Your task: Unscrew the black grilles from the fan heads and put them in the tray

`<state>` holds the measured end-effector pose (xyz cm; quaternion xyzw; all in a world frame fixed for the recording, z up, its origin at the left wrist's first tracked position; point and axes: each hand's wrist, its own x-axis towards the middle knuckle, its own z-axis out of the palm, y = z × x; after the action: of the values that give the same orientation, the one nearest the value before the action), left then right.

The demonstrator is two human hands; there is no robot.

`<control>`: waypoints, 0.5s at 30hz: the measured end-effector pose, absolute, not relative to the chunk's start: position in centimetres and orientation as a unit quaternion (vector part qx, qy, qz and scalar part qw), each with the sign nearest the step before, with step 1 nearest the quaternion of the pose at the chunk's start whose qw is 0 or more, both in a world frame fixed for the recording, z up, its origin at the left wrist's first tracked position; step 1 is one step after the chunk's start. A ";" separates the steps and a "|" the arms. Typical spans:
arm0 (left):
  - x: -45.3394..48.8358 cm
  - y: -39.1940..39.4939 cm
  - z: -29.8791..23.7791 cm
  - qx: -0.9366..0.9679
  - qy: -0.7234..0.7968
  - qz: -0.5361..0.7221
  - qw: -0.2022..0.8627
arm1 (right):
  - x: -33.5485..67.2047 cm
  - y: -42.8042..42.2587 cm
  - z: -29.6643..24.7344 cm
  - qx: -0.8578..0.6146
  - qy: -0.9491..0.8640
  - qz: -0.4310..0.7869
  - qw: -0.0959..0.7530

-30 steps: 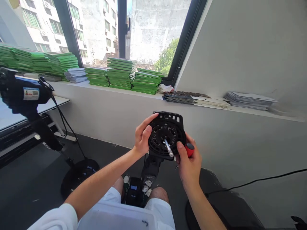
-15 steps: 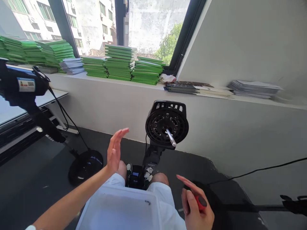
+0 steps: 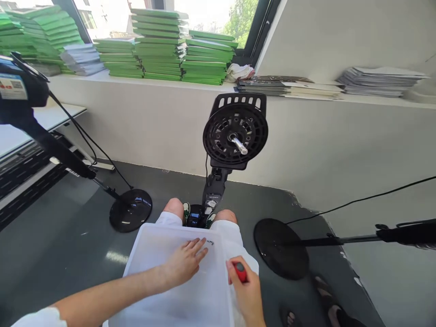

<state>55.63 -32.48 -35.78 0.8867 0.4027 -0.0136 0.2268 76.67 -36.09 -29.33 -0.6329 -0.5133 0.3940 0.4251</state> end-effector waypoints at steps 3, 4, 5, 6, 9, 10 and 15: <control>56.9 -31.5 -36.8 0.891 0.406 -0.010 0.203 | 75.7 -37.2 -30.3 -0.611 -0.536 0.436 0.386; 57.2 -31.2 -37.2 0.893 0.407 -0.007 0.193 | 75.7 -37.5 -30.8 -0.608 -0.536 0.443 0.382; 57.4 -31.1 -37.6 0.895 0.407 -0.002 0.184 | 75.7 -37.8 -31.3 -0.608 -0.535 0.445 0.383; 57.6 -30.9 -38.1 0.897 0.406 0.004 0.174 | 75.8 -38.0 -31.9 -0.608 -0.534 0.444 0.386; 58.3 -30.7 -38.9 0.901 0.407 0.016 0.149 | 76.3 -38.3 -33.7 -0.609 -0.531 0.434 0.398; 58.6 -30.6 -39.0 0.903 0.404 0.017 0.142 | 76.4 -38.3 -34.1 -0.609 -0.530 0.435 0.399; 60.3 -29.2 -37.9 0.909 0.393 0.002 0.136 | 76.1 -38.1 -34.6 -0.625 -0.513 0.445 0.385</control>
<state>60.32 -29.23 -37.93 0.9094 0.3930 0.0024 0.1363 76.12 -38.13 -34.58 -0.6252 -0.5128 0.4451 0.3849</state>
